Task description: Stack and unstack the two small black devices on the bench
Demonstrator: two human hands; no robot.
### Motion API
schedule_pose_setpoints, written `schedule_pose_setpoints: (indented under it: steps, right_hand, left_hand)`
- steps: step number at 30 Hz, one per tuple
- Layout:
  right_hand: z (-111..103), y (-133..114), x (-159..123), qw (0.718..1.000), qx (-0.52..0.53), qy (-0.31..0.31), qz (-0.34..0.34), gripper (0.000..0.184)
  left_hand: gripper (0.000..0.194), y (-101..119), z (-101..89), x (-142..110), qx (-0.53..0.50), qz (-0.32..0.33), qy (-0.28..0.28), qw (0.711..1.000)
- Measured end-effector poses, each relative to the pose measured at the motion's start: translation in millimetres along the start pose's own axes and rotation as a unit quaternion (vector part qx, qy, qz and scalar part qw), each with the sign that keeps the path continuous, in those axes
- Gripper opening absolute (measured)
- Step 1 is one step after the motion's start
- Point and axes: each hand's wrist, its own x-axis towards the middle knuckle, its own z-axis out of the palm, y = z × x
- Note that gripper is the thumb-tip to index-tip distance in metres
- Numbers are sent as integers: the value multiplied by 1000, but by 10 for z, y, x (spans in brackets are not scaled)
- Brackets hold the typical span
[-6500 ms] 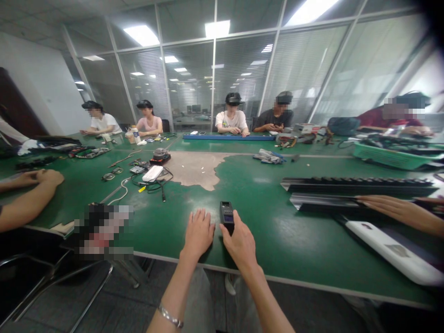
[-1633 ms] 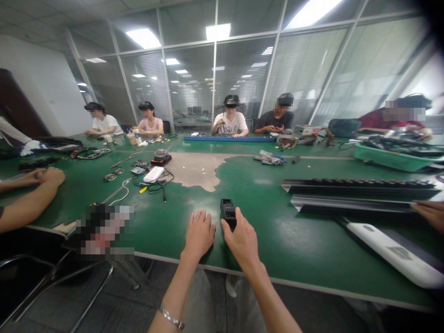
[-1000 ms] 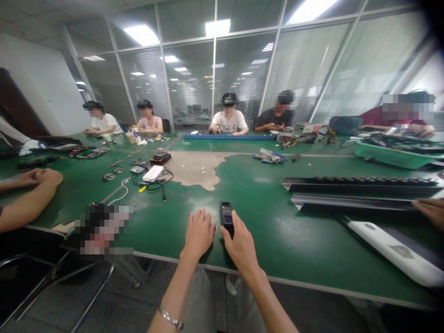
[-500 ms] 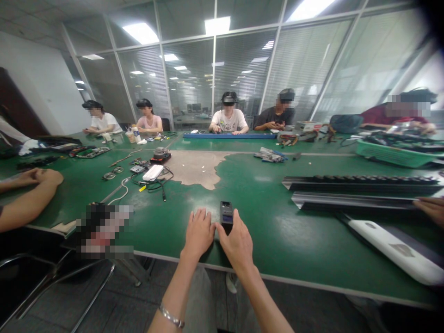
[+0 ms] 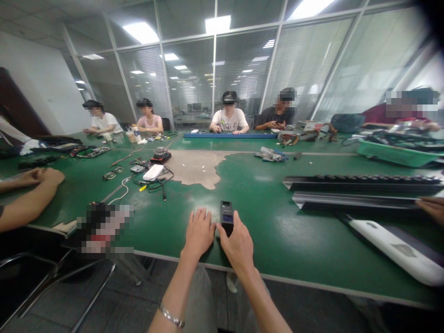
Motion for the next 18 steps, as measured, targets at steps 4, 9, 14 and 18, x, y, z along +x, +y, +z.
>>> schedule_pose_setpoints:
  steps: [4,9,14,18]
  right_hand:
    - [-6,1,-1,1000,-2,-12,5,68]
    - [-52,-36,34,999,6,-28,35,68]
    - [-163,-124,140,997,55,-12,46,69]
    - [-348,-202,281,993,105,27,39,70]
  left_hand:
    - [45,5,-4,-6,2,-1,4,1000]
    - [44,11,-18,-5,-1,-2,3,1000]
    - [44,19,-40,-7,-9,-6,-2,1000]
    - [43,22,-41,-16,-11,-6,2,1000]
